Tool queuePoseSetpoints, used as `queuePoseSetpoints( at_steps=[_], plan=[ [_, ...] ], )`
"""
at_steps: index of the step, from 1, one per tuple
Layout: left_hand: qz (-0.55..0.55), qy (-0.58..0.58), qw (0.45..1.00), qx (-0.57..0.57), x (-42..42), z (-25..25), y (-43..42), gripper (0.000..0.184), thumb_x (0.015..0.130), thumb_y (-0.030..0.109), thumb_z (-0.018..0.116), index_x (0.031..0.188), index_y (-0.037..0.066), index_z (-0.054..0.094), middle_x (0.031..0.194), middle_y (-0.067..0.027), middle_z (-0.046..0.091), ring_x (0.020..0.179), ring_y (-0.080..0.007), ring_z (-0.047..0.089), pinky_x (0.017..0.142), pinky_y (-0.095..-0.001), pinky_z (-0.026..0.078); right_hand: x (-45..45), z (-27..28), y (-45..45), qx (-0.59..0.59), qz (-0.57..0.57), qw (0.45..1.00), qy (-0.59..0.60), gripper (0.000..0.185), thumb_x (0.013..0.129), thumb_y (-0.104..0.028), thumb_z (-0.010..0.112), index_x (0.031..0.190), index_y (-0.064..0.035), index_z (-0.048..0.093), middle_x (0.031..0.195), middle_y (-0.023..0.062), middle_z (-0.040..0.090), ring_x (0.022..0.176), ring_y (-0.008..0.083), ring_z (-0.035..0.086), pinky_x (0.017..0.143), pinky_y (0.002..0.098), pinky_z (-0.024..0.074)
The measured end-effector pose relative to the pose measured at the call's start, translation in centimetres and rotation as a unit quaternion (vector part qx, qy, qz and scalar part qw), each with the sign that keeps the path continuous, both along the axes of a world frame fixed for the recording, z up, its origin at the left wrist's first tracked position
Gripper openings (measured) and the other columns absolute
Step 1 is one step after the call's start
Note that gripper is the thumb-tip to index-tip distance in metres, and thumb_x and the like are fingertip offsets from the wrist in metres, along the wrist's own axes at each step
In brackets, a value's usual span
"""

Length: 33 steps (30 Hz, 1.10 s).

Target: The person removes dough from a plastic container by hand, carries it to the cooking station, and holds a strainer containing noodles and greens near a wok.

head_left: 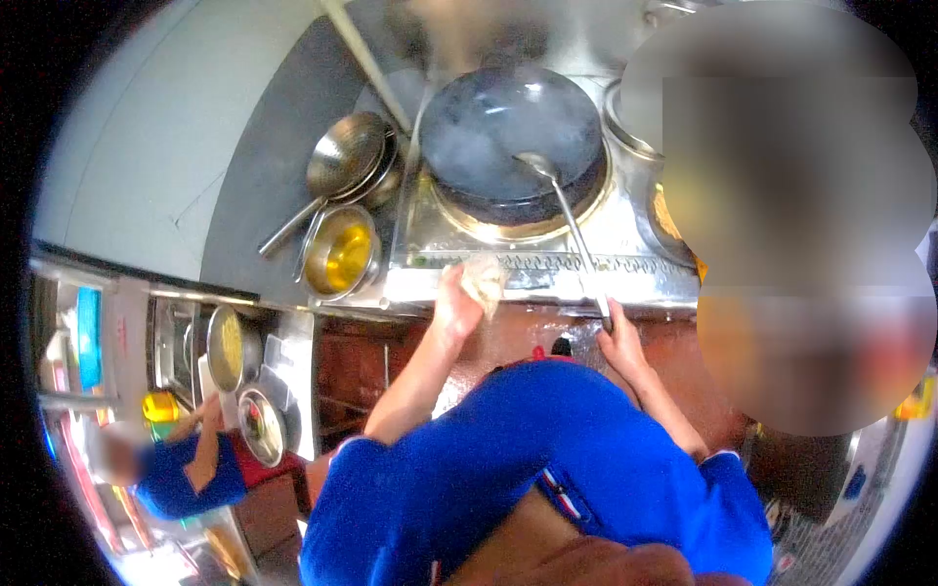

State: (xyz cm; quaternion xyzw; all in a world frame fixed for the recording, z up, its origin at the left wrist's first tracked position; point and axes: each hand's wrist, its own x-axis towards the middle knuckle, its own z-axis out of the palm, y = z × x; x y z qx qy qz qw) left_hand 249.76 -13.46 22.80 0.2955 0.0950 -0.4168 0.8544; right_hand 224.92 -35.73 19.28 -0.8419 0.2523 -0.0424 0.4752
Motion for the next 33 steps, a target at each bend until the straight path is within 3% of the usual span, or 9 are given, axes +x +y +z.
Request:
queuePoseSetpoints(
  at_steps=[4, 5, 13, 15, 20, 24, 27, 28, 33],
  plan=[
    [0.003, 0.001, 0.999, -0.046, 5.4, -0.6, -6.1, 0.039, 0.099, 0.036, 0.041, 0.113, 0.002, 0.053, 0.11, -0.0189, 0.063, 0.105, -0.0316, 0.061, 0.095, -0.046, 0.047, 3.6, 2.1, -5.5, 0.022, 0.0, 0.998, -0.067, 0.069, 0.084, -0.005, 0.06, 0.149, -0.0046, 0.035, 0.098, 0.023, 0.063, 0.085, 0.0303, 0.063, 0.079, 0.0367, 0.0505],
    [0.032, -0.009, 0.999, 0.011, 5.6, 1.0, -8.1, 0.04, 0.101, 0.039, 0.038, 0.11, 0.003, 0.053, 0.108, -0.0191, 0.063, 0.104, -0.0318, 0.061, 0.096, -0.0468, 0.046, 5.1, 2.9, -7.1, -0.097, 0.014, 0.987, -0.125, 0.067, 0.084, -0.003, 0.058, 0.147, -0.004, 0.036, 0.098, 0.0221, 0.064, 0.084, 0.0326, 0.064, 0.079, 0.0384, 0.0512],
    [0.139, 0.082, 0.981, 0.112, 8.8, -4.3, -16.4, 0.031, 0.091, 0.018, 0.065, 0.115, -0.002, 0.058, 0.109, -0.0173, 0.064, 0.097, -0.0314, 0.063, 0.082, -0.0459, 0.053, 26.0, 16.5, -16.0, -0.252, 0.016, 0.966, -0.054, 0.05, 0.083, -0.004, 0.053, 0.132, -0.0009, 0.047, 0.104, 0.0299, 0.065, 0.102, 0.0474, 0.062, 0.086, 0.0518, 0.0493],
    [0.069, 0.103, 0.98, 0.153, 10.9, -7.8, -17.0, 0.027, 0.088, 0.01, 0.063, 0.111, -0.005, 0.059, 0.104, -0.0182, 0.065, 0.092, -0.0313, 0.064, 0.078, -0.0462, 0.054, 32.1, 18.0, -17.4, -0.289, 0.038, 0.956, -0.024, 0.041, 0.082, -0.003, 0.052, 0.123, 0.0003, 0.051, 0.101, 0.0299, 0.066, 0.1, 0.0477, 0.062, 0.085, 0.0523, 0.0495],
    [0.185, 0.049, 0.95, 0.245, 10.2, -4.3, -16.2, 0.028, 0.073, 0.002, 0.062, 0.097, -0.012, 0.06, 0.094, -0.017, 0.064, 0.081, -0.0269, 0.062, 0.069, -0.0463, 0.05, 38.3, 17.3, -17.1, -0.329, 0.17, 0.927, 0.057, 0.026, 0.081, -0.003, 0.052, 0.107, 0.001, 0.056, 0.099, 0.0301, 0.066, 0.098, 0.0458, 0.063, 0.083, 0.0531, 0.0494],
    [0.181, 0.015, 0.956, 0.23, 11.2, -4.1, -13.1, 0.013, 0.068, -0.002, 0.06, 0.079, -0.008, 0.059, 0.078, -0.0129, 0.061, 0.066, -0.0235, 0.057, 0.057, -0.044, 0.045, 37.2, 21.4, -13.1, -0.405, 0.15, 0.889, 0.152, 0.035, 0.079, -0.002, 0.052, 0.114, 0.0032, 0.057, 0.098, 0.0316, 0.066, 0.086, 0.0437, 0.067, 0.075, 0.05, 0.0521],
    [0.168, 0.016, 0.969, 0.178, 12.5, -3.1, -9.9, 0.014, 0.069, -0.002, 0.06, 0.082, -0.007, 0.058, 0.076, -0.0126, 0.059, 0.063, -0.0239, 0.056, 0.05, -0.0443, 0.045, 35.5, 26.3, -9.2, -0.354, 0.146, 0.913, 0.14, 0.038, 0.077, -0.002, 0.052, 0.115, 0.0044, 0.058, 0.095, 0.0308, 0.067, 0.072, 0.0412, 0.068, 0.064, 0.0475, 0.0527],
    [0.15, 0.066, 0.975, 0.149, 12.0, 2.3, -6.7, 0.017, 0.071, -0.002, 0.059, 0.088, -0.004, 0.056, 0.075, -0.0124, 0.057, 0.06, -0.0266, 0.058, 0.045, -0.0455, 0.047, 35.9, 27.2, -9.6, -0.356, 0.17, 0.902, 0.176, 0.038, 0.076, -0.001, 0.053, 0.112, 0.0051, 0.06, 0.09, 0.0289, 0.068, 0.062, 0.0389, 0.067, 0.054, 0.0449, 0.0509],
    [0.04, 0.137, 0.99, 0.008, 16.8, 1.6, -2.0, 0.019, 0.076, -0.002, 0.054, 0.094, -0.002, 0.047, 0.072, -0.0172, 0.052, 0.054, -0.038, 0.06, 0.046, -0.0575, 0.054, 36.6, 30.9, -7.6, -0.368, 0.185, 0.904, 0.109, 0.038, 0.075, 0.004, 0.054, 0.113, 0.0027, 0.057, 0.075, 0.0188, 0.061, 0.051, 0.0267, 0.059, 0.043, 0.0401, 0.0427]
  ],
)
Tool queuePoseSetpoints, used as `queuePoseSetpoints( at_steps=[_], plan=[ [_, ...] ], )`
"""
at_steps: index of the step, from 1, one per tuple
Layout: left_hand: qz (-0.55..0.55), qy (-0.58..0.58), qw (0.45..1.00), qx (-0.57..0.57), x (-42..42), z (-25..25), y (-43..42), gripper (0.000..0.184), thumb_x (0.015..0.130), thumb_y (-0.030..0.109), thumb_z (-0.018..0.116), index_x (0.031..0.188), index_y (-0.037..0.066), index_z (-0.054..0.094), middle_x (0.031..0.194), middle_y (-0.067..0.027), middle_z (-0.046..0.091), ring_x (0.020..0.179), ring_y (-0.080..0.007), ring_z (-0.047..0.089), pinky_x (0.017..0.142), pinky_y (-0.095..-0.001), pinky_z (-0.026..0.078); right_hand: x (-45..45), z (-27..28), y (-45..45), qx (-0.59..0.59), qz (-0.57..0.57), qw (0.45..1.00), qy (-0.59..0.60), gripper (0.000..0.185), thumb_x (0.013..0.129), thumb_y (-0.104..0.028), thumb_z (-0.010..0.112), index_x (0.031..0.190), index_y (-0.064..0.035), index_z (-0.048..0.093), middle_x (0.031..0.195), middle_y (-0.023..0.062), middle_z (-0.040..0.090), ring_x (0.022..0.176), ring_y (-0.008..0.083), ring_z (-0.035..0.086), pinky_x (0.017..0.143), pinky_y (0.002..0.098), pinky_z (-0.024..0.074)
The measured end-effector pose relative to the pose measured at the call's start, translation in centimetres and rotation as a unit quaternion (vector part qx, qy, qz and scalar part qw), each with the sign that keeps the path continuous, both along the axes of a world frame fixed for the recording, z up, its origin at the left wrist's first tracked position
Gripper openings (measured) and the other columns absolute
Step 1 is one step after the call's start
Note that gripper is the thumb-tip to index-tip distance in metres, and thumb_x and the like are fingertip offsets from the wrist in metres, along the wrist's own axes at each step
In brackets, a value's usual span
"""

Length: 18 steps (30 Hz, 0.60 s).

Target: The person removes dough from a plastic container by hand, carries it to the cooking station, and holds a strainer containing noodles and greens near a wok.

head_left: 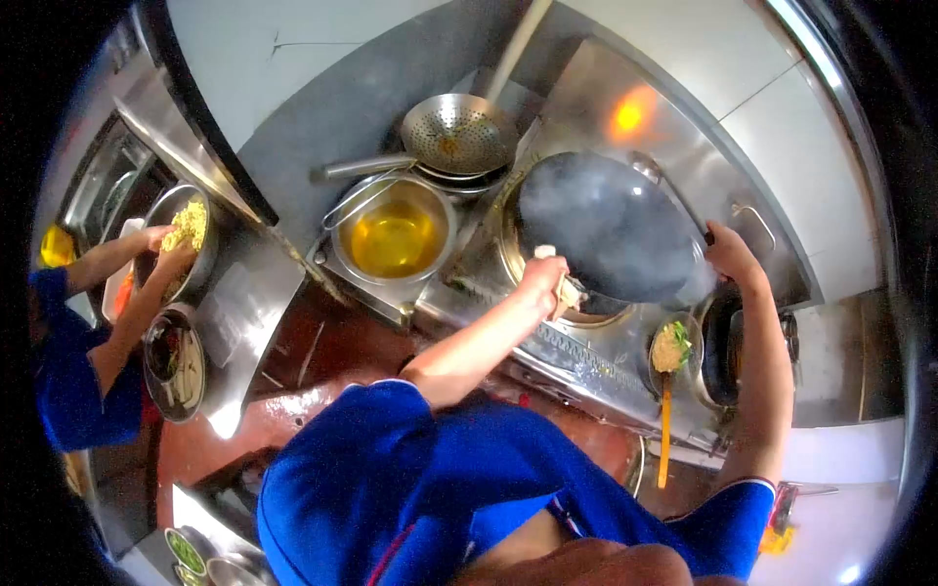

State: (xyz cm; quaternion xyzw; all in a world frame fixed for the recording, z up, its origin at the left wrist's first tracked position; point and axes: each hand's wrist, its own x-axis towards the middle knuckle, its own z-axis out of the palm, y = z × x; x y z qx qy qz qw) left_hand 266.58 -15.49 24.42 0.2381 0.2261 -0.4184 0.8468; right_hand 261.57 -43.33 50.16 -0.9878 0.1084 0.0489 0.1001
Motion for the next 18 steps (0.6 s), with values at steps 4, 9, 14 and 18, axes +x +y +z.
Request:
queuePoseSetpoints(
  at_steps=[4, 9, 14, 18],
  plan=[
    [-0.017, -0.029, 0.998, -0.045, 3.0, 3.9, 5.2, 0.008, 0.078, 0.0, 0.054, 0.084, -0.001, 0.05, 0.068, -0.0161, 0.054, 0.058, -0.0359, 0.062, 0.052, -0.0559, 0.056, 1.1, 5.1, 5.7, -0.015, 0.025, 0.999, -0.019, 0.044, 0.076, 0.004, 0.055, 0.12, 0.0009, 0.055, 0.075, 0.0165, 0.059, 0.049, 0.0254, 0.056, 0.041, 0.0383, 0.0407],
    [-0.015, -0.012, 0.995, -0.101, 8.1, 4.2, 9.4, 0.007, 0.077, 0.003, 0.056, 0.07, 0.004, 0.052, 0.064, -0.012, 0.056, 0.056, -0.0303, 0.061, 0.053, -0.0455, 0.054, 6.4, 9.9, 13.9, -0.171, 0.024, 0.985, -0.007, 0.037, 0.08, 0.0, 0.053, 0.117, 0.001, 0.056, 0.094, 0.0276, 0.066, 0.083, 0.0428, 0.065, 0.069, 0.0484, 0.0514],
    [-0.026, 0.005, 0.984, -0.178, 10.7, 2.5, 11.3, 0.007, 0.077, 0.007, 0.053, 0.07, 0.006, 0.053, 0.066, -0.0124, 0.057, 0.062, -0.0309, 0.062, 0.061, -0.0486, 0.055, 12.8, 11.1, 16.2, -0.324, 0.175, 0.929, -0.029, 0.029, 0.082, -0.001, 0.053, 0.111, 0.0018, 0.058, 0.097, 0.0293, 0.065, 0.095, 0.0458, 0.062, 0.082, 0.0511, 0.0499],
    [-0.007, 0.02, 0.965, -0.262, 11.9, -0.6, 11.2, 0.008, 0.077, 0.006, 0.053, 0.082, 0.001, 0.056, 0.082, -0.0196, 0.064, 0.079, -0.0385, 0.065, 0.077, -0.053, 0.055, 16.0, 13.0, 22.3, -0.389, 0.173, 0.905, -0.002, 0.026, 0.086, -0.001, 0.052, 0.111, 0.0034, 0.057, 0.095, 0.0288, 0.066, 0.096, 0.0442, 0.064, 0.082, 0.0511, 0.0513]
  ],
)
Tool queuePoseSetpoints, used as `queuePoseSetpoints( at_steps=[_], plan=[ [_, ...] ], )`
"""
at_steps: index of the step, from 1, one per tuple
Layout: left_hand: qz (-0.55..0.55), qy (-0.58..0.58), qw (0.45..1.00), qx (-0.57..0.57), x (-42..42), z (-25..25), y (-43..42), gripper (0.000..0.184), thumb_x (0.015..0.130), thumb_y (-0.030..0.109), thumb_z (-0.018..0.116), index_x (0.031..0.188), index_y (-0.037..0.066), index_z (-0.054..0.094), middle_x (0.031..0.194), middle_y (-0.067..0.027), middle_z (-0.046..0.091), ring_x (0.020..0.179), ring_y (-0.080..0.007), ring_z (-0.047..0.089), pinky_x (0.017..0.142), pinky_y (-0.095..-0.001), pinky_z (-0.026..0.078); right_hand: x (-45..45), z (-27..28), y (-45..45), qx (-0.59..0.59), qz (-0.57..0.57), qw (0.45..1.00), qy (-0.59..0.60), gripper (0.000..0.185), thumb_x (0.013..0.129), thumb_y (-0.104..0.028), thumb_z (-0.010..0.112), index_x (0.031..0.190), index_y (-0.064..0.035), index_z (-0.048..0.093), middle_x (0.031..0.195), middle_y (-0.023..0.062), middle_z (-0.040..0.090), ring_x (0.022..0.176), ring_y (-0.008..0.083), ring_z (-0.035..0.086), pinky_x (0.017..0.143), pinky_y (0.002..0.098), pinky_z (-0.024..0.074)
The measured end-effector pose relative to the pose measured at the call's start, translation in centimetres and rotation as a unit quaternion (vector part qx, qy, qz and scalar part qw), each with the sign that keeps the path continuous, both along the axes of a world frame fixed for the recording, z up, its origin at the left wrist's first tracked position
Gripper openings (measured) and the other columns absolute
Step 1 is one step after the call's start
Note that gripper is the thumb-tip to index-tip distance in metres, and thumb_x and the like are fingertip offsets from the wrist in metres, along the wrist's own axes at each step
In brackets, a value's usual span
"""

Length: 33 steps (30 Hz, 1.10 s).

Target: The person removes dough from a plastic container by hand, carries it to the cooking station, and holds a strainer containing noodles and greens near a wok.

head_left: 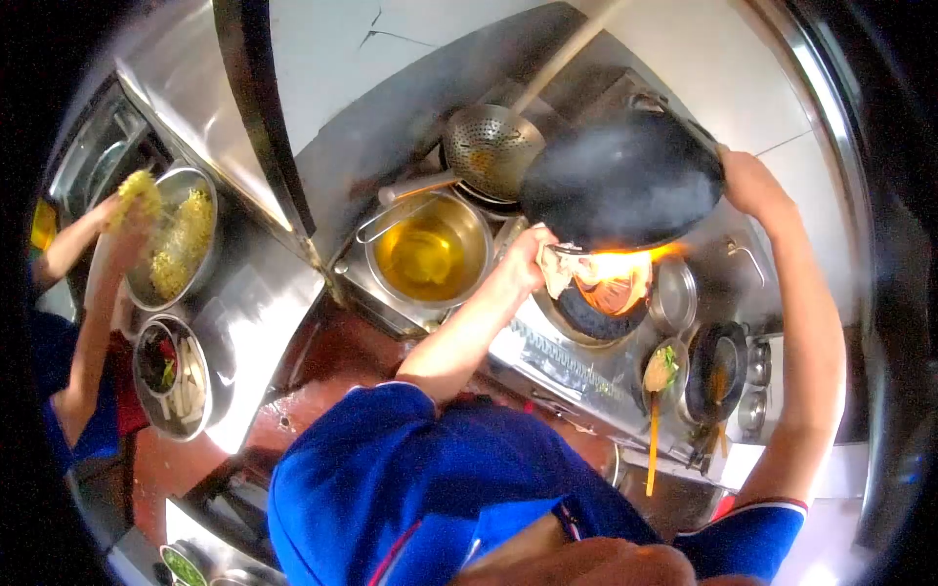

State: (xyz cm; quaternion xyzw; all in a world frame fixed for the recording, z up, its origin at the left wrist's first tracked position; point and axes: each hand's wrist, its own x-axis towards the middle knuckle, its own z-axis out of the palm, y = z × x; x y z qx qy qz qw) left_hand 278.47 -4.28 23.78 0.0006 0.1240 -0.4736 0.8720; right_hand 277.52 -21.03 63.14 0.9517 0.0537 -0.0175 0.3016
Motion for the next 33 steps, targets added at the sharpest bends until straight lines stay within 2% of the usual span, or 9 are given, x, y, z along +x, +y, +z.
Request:
queuePoseSetpoints(
  at_steps=[8, 11, 17, 20, 22, 24, 28, 31, 33],
  plan=[
    [0.034, -0.05, 0.998, -0.025, -1.6, 2.5, 1.5, 0.023, 0.075, 0.009, 0.052, 0.095, -0.001, 0.056, 0.092, -0.0215, 0.066, 0.087, -0.0391, 0.067, 0.078, -0.0537, 0.057, 0.0, 1.6, 4.4, -0.072, 0.071, 0.994, -0.033, 0.032, 0.088, 0.002, 0.05, 0.119, 0.0061, 0.053, 0.091, 0.029, 0.066, 0.088, 0.0431, 0.066, 0.075, 0.0509, 0.0531],
    [0.04, -0.051, 0.998, -0.009, -2.3, 2.2, 1.1, 0.028, 0.074, 0.009, 0.052, 0.1, -0.003, 0.056, 0.094, -0.023, 0.066, 0.088, -0.0398, 0.067, 0.077, -0.0545, 0.057, -2.2, 1.4, 4.1, -0.045, -0.016, 0.999, -0.024, 0.069, 0.075, 0.013, 0.054, 0.141, 0.0006, 0.043, 0.095, 0.0279, 0.064, 0.093, 0.0449, 0.062, 0.082, 0.0508, 0.0491],
    [-0.032, -0.081, 0.992, 0.087, -6.7, 1.9, 0.2, 0.026, 0.073, 0.009, 0.053, 0.095, -0.004, 0.059, 0.091, -0.0221, 0.065, 0.082, -0.0383, 0.067, 0.07, -0.0513, 0.058, -10.0, -2.0, -3.2, 0.075, -0.12, 0.99, -0.011, 0.067, 0.075, 0.01, 0.056, 0.14, 0.0013, 0.042, 0.1, 0.0288, 0.063, 0.098, 0.0448, 0.06, 0.084, 0.0509, 0.0478],
    [-0.07, -0.026, 0.994, 0.083, -10.7, 1.4, -0.6, 0.015, 0.073, -0.002, 0.05, 0.086, 0.003, 0.049, 0.084, -0.0233, 0.06, 0.078, -0.0427, 0.065, 0.072, -0.0597, 0.057, -15.5, -7.6, -12.3, 0.132, -0.041, 0.99, -0.011, 0.064, 0.075, 0.009, 0.055, 0.138, 0.0, 0.044, 0.101, 0.0294, 0.064, 0.1, 0.0445, 0.06, 0.085, 0.0505, 0.0473],
    [-0.082, -0.033, 0.986, 0.138, -14.4, 1.7, -0.5, 0.013, 0.074, -0.002, 0.05, 0.085, 0.002, 0.045, 0.082, -0.0242, 0.057, 0.074, -0.0436, 0.064, 0.069, -0.0648, 0.057, -20.4, -10.5, -13.0, 0.198, -0.04, 0.979, -0.029, 0.049, 0.082, 0.001, 0.053, 0.131, 0.003, 0.047, 0.086, 0.0274, 0.065, 0.085, 0.045, 0.064, 0.074, 0.0521, 0.0491],
    [-0.08, -0.025, 0.983, 0.163, -17.7, -1.0, -1.3, 0.012, 0.074, -0.003, 0.049, 0.084, 0.002, 0.044, 0.08, -0.0242, 0.057, 0.075, -0.0441, 0.064, 0.068, -0.066, 0.057, -24.1, -14.4, -15.8, 0.212, -0.177, 0.961, -0.005, 0.054, 0.079, 0.0, 0.056, 0.132, 0.0009, 0.047, 0.09, 0.0291, 0.065, 0.088, 0.0455, 0.063, 0.078, 0.0527, 0.0482],
    [-0.072, -0.163, 0.938, 0.296, -23.8, -1.3, -0.6, 0.024, 0.076, -0.003, 0.051, 0.098, 0.001, 0.044, 0.073, -0.0219, 0.061, 0.061, -0.036, 0.067, 0.045, -0.0478, 0.057, -32.2, -18.9, -16.6, 0.282, -0.142, 0.947, -0.066, 0.063, 0.079, -0.003, 0.055, 0.14, -0.0007, 0.042, 0.101, 0.0304, 0.064, 0.095, 0.047, 0.061, 0.083, 0.0502, 0.049],
    [-0.07, -0.181, 0.93, 0.312, -27.9, -1.8, 0.2, 0.025, 0.075, -0.003, 0.053, 0.098, 0.001, 0.046, 0.073, -0.02, 0.062, 0.062, -0.0334, 0.068, 0.045, -0.0452, 0.056, -36.0, -21.4, -14.4, 0.348, -0.154, 0.916, -0.126, 0.068, 0.078, -0.003, 0.054, 0.145, -0.0027, 0.039, 0.102, 0.0317, 0.064, 0.097, 0.0473, 0.061, 0.084, 0.0477, 0.0496],
    [-0.065, -0.168, 0.929, 0.322, -30.5, -3.4, 0.2, 0.024, 0.075, -0.005, 0.053, 0.098, 0.0, 0.051, 0.075, -0.0184, 0.064, 0.061, -0.0327, 0.068, 0.048, -0.0448, 0.057, -37.8, -23.4, -11.4, 0.481, -0.192, 0.843, -0.147, 0.066, 0.083, -0.005, 0.055, 0.146, -0.0022, 0.037, 0.108, 0.0241, 0.065, 0.087, 0.0397, 0.065, 0.078, 0.044, 0.052]
  ],
)
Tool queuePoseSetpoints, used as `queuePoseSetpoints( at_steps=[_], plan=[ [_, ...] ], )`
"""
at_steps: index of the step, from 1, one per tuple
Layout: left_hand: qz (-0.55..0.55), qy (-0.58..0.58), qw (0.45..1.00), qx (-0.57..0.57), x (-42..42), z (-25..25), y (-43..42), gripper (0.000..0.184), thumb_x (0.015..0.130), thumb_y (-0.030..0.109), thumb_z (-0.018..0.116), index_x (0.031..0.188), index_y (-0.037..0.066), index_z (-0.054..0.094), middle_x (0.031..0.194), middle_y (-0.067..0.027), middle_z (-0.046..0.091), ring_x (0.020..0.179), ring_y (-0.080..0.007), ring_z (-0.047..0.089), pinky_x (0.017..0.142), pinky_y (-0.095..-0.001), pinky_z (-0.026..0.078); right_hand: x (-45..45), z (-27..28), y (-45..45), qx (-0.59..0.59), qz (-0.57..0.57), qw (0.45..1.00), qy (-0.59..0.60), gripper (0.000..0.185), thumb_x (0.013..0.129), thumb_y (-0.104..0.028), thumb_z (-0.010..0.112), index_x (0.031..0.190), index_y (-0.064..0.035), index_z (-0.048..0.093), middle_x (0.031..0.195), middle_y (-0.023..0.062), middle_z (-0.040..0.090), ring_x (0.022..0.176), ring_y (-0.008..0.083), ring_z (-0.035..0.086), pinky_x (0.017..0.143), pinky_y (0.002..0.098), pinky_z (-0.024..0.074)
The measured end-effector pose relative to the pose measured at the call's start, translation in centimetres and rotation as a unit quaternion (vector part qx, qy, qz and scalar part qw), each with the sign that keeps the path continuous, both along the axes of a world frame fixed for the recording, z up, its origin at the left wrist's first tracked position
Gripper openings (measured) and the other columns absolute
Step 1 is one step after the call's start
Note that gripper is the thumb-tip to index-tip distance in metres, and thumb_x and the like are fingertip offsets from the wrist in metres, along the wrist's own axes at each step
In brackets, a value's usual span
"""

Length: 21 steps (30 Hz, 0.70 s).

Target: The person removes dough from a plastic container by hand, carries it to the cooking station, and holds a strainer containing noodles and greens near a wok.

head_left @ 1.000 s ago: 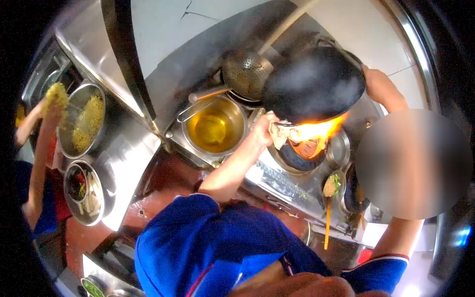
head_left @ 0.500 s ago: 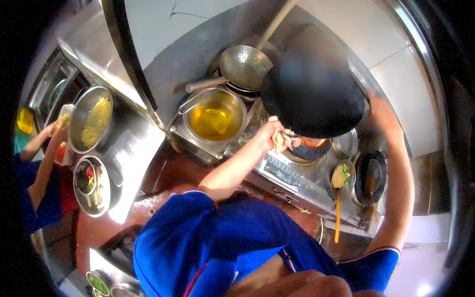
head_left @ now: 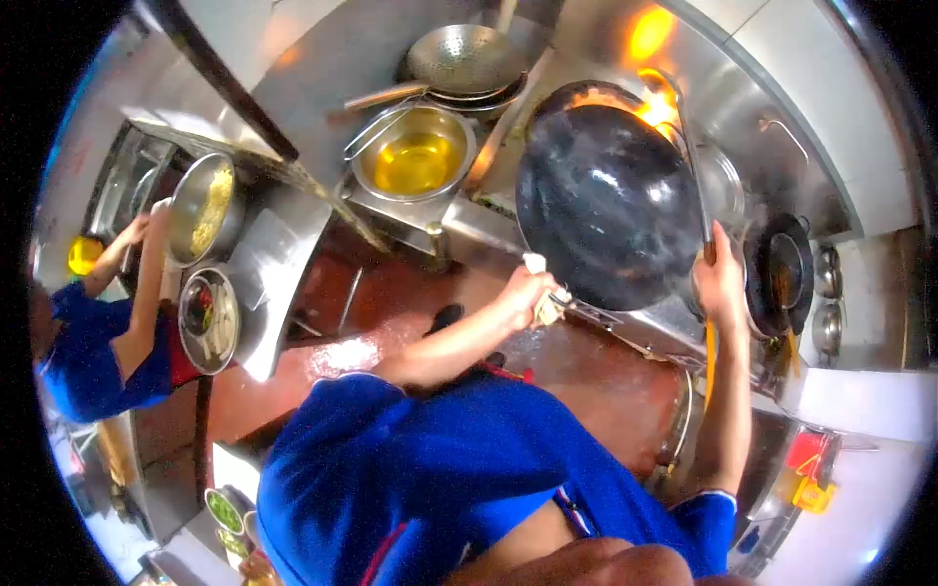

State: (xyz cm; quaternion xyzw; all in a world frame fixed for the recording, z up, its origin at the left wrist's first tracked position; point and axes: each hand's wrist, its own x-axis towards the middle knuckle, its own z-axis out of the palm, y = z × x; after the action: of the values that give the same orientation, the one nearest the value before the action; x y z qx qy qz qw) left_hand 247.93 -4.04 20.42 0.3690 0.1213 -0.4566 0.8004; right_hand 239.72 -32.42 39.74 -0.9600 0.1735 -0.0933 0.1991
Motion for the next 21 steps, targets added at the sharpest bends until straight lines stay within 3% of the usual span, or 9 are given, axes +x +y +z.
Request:
queuePoseSetpoints(
  at_steps=[2, 3, 5, 6, 9, 10, 15, 19, 21],
  plan=[
    [-0.005, -0.013, 1.0, 0.018, -2.1, 1.0, 0.8, 0.021, 0.073, -0.005, 0.057, 0.093, 0.0, 0.055, 0.074, -0.0167, 0.065, 0.059, -0.0315, 0.067, 0.05, -0.0426, 0.057, -1.4, -0.4, 4.8, 0.216, -0.023, 0.976, -0.011, 0.067, 0.086, -0.005, 0.056, 0.148, -0.002, 0.032, 0.098, 0.0129, 0.062, 0.067, 0.0256, 0.062, 0.058, 0.0366, 0.0517],
    [-0.012, -0.026, 1.0, 0.011, -2.7, 1.4, 1.4, 0.017, 0.075, -0.003, 0.061, 0.091, 0.001, 0.058, 0.076, -0.0154, 0.066, 0.064, -0.029, 0.068, 0.053, -0.0402, 0.057, -1.8, 1.0, 8.9, 0.374, -0.054, 0.926, 0.012, 0.068, 0.088, -0.005, 0.056, 0.15, -0.002, 0.028, 0.092, 0.0068, 0.058, 0.056, 0.0175, 0.058, 0.046, 0.0319, 0.0491],
    [0.001, -0.035, 0.999, -0.024, -3.6, 0.1, 2.1, 0.017, 0.081, 0.001, 0.064, 0.097, 0.002, 0.058, 0.083, -0.0143, 0.067, 0.073, -0.0275, 0.069, 0.06, -0.0402, 0.059, -2.3, 0.9, 13.7, 0.513, -0.041, 0.857, -0.009, 0.07, 0.088, -0.002, 0.055, 0.151, -0.0046, 0.024, 0.081, 0.0027, 0.049, 0.045, 0.0092, 0.046, 0.035, 0.0237, 0.0369],
    [-0.029, -0.022, 0.999, -0.039, -3.7, -0.9, 2.6, 0.018, 0.089, 0.008, 0.063, 0.105, 0.003, 0.058, 0.089, -0.0132, 0.067, 0.08, -0.026, 0.069, 0.067, -0.0396, 0.059, -2.3, 0.2, 15.1, 0.549, -0.024, 0.835, -0.001, 0.069, 0.088, -0.003, 0.056, 0.15, -0.0047, 0.027, 0.08, 0.0034, 0.052, 0.044, 0.0108, 0.046, 0.035, 0.0246, 0.0368],
    [-0.05, -0.043, 0.994, -0.086, -4.3, 0.2, 6.6, 0.02, 0.091, 0.009, 0.061, 0.11, 0.002, 0.057, 0.09, -0.0131, 0.067, 0.08, -0.0256, 0.069, 0.069, -0.0398, 0.06, -0.5, 0.6, 20.4, 0.64, -0.002, 0.764, 0.078, 0.068, 0.087, -0.006, 0.06, 0.149, -0.004, 0.03, 0.075, 0.0024, 0.054, 0.051, 0.0102, 0.049, 0.039, 0.0239, 0.0388],
    [-0.043, -0.025, 0.997, -0.055, -4.4, 0.2, 8.1, 0.022, 0.091, 0.008, 0.059, 0.111, 0.0, 0.058, 0.086, -0.0136, 0.066, 0.071, -0.0239, 0.067, 0.061, -0.0384, 0.058, 0.5, -0.2, 21.8, 0.652, 0.007, 0.752, 0.102, 0.069, 0.087, -0.005, 0.061, 0.149, -0.0045, 0.03, 0.074, 0.0021, 0.053, 0.054, 0.0099, 0.05, 0.041, 0.0238, 0.0396],
    [-0.033, 0.09, 0.995, 0.029, -3.2, -3.3, 19.2, 0.015, 0.088, 0.005, 0.058, 0.102, 0.001, 0.057, 0.08, -0.0137, 0.065, 0.062, -0.0264, 0.065, 0.05, -0.0405, 0.055, 6.4, -2.9, 30.1, 0.561, 0.035, 0.808, 0.177, 0.046, 0.088, -0.006, 0.058, 0.133, -0.0024, 0.046, 0.076, 0.0022, 0.053, 0.051, 0.0102, 0.05, 0.039, 0.0246, 0.0401],
    [0.016, 0.1, 0.994, -0.034, -2.7, -9.2, 29.4, 0.014, 0.089, 0.012, 0.057, 0.1, 0.003, 0.057, 0.078, -0.0141, 0.065, 0.062, -0.0274, 0.065, 0.05, -0.0452, 0.054, 10.1, -4.4, 34.1, 0.474, -0.008, 0.857, 0.204, 0.053, 0.087, -0.003, 0.057, 0.137, 0.0033, 0.038, 0.075, 0.0049, 0.053, 0.054, 0.0131, 0.052, 0.04, 0.0296, 0.0444],
    [0.039, 0.178, 0.979, 0.096, -2.9, -8.9, 33.5, 0.016, 0.091, 0.016, 0.057, 0.101, 0.004, 0.06, 0.081, -0.0131, 0.067, 0.062, -0.0277, 0.065, 0.053, -0.049, 0.054, 10.9, -4.3, 35.0, 0.483, -0.023, 0.845, 0.227, 0.068, 0.088, -0.005, 0.058, 0.148, 0.0004, 0.026, 0.076, 0.0047, 0.054, 0.055, 0.0133, 0.053, 0.041, 0.0292, 0.0433]
  ],
)
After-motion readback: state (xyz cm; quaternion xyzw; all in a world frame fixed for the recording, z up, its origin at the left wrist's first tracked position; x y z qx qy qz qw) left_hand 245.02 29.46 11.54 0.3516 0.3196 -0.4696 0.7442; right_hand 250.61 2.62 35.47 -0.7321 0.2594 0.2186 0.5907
